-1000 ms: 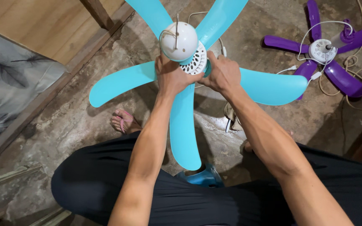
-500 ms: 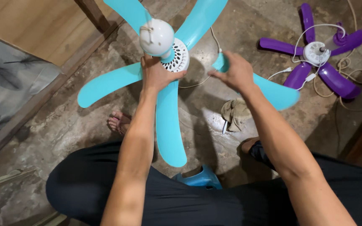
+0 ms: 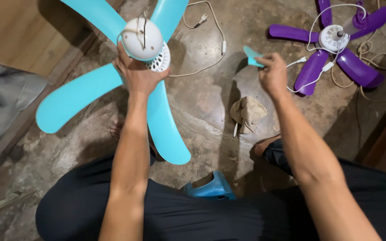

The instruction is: The person sits on the floor and detaches the purple blades from an electric fan hub, wipes each blade with a cloth, scrubs a blade with a small brush, then clips the blades back onto the hub and wipes the fan motor housing with the cloth.

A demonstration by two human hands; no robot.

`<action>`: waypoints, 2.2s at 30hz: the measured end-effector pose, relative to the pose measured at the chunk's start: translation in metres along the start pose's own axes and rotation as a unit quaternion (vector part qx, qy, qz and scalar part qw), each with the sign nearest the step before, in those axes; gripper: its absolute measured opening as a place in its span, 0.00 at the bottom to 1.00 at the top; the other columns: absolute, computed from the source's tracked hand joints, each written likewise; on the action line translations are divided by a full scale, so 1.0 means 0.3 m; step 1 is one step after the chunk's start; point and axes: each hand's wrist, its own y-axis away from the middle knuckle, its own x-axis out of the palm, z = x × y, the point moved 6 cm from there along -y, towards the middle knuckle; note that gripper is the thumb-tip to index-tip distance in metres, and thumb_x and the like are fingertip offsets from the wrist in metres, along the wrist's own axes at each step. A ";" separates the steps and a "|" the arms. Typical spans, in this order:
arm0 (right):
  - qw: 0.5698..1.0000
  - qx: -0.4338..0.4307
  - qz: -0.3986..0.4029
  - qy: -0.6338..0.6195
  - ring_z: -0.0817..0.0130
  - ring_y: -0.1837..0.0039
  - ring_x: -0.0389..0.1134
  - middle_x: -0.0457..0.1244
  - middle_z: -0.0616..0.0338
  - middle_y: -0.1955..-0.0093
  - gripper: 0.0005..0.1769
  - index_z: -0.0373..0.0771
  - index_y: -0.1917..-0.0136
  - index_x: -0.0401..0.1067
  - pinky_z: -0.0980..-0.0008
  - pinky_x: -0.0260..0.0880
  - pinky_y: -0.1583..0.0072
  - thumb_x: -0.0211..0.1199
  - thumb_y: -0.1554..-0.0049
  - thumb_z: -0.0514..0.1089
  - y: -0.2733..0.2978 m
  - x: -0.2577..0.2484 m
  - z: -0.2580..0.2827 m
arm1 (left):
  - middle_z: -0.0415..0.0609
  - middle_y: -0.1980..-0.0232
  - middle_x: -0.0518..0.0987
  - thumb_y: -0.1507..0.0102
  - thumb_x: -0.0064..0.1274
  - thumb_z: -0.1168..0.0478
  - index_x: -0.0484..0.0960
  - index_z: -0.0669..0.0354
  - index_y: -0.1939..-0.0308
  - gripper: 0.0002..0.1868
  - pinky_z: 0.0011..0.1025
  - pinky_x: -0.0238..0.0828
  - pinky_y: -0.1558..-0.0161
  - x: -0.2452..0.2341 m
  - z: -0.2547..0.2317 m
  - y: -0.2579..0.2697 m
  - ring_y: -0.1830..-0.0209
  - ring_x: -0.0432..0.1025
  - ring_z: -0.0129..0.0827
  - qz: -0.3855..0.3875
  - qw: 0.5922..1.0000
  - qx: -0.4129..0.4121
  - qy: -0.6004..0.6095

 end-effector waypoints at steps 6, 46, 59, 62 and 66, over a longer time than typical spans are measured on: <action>0.999 0.020 0.038 -0.007 0.42 0.31 0.65 0.64 0.41 0.31 0.25 0.41 0.40 0.80 0.56 0.65 0.30 0.63 0.50 0.28 0.126 0.209 -0.095 | 0.68 0.23 0.51 0.56 0.77 0.37 0.65 0.53 0.25 0.61 0.67 0.41 0.27 0.119 -0.069 0.041 0.23 0.48 0.66 0.025 0.998 0.018 0.060; 0.991 -0.106 0.059 0.051 0.41 0.40 0.67 0.64 0.37 0.37 0.61 0.30 0.28 0.55 0.51 0.69 0.43 0.82 0.66 0.52 -0.011 0.222 0.625 | 0.61 0.32 0.72 0.56 0.74 0.33 0.72 0.59 0.35 0.54 0.47 0.51 0.23 0.022 -0.266 0.057 0.25 0.57 0.56 -0.020 0.977 -0.070 0.200; 0.963 -0.137 0.203 0.113 0.45 0.39 0.67 0.66 0.45 0.38 0.56 0.37 0.27 0.59 0.50 0.70 0.44 0.79 0.63 0.55 -0.126 0.056 0.587 | 0.60 0.29 0.70 0.62 0.75 0.31 0.69 0.60 0.29 0.64 0.50 0.44 0.26 0.130 -0.310 0.058 0.24 0.53 0.60 0.121 0.970 0.064 0.203; 0.964 -0.130 0.202 0.113 0.46 0.39 0.68 0.66 0.45 0.38 0.56 0.37 0.27 0.59 0.51 0.70 0.43 0.79 0.63 0.55 -0.103 0.067 0.561 | 0.56 0.28 0.72 0.61 0.73 0.31 0.70 0.57 0.30 0.62 0.46 0.47 0.22 0.170 -0.308 0.056 0.23 0.58 0.53 0.177 0.952 0.035 0.247; 0.960 -0.113 0.220 0.127 0.46 0.39 0.68 0.66 0.46 0.39 0.54 0.37 0.27 0.59 0.51 0.71 0.43 0.77 0.62 0.55 -0.087 0.086 0.539 | 0.57 0.30 0.71 0.61 0.71 0.33 0.70 0.57 0.31 0.59 0.43 0.57 0.28 0.198 -0.312 0.063 0.28 0.60 0.52 0.159 0.962 -0.008 0.223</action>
